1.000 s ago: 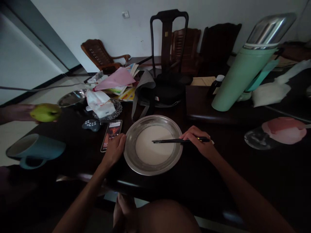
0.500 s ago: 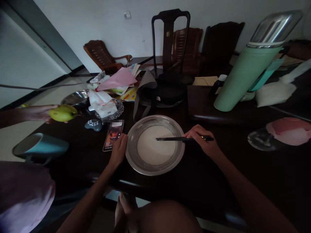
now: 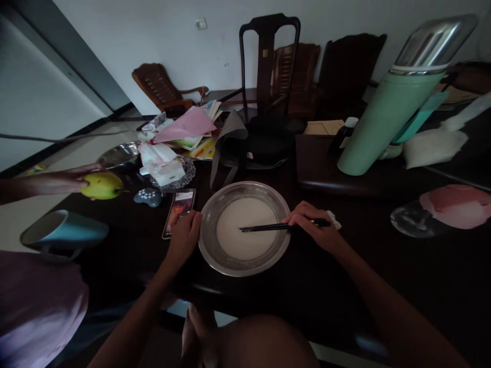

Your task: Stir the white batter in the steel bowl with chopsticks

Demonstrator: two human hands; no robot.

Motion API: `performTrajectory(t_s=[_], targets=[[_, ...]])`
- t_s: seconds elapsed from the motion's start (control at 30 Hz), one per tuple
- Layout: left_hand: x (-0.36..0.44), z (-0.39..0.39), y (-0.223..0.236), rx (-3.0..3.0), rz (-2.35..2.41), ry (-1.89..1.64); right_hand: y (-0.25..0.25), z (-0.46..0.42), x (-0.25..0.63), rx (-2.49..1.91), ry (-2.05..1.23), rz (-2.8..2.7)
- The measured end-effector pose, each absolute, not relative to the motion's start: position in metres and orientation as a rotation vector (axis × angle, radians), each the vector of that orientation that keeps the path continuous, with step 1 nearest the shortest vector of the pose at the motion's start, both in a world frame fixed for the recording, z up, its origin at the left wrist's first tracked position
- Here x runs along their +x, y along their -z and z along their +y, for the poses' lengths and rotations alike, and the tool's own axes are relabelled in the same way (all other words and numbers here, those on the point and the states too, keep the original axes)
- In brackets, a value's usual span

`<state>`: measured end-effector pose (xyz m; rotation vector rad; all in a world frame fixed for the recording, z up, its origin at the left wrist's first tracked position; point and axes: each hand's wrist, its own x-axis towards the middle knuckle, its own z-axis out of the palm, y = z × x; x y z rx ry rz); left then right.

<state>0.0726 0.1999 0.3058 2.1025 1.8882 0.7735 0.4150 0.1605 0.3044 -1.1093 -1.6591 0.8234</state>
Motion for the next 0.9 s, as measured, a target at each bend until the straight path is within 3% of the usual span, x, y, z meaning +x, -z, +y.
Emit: performTrajectory(t_s=[0.33,0.9], targets=[[0.073,0.201,-0.313,2.013,1.922,-0.638,-0.303,0.161,0.414,-1.055,-0.848,-1.662],[0.079,0.193,-0.295,1.672,1.673,-1.045,-0.3,0.163,0.418,-1.088,-0.841,-1.609]])
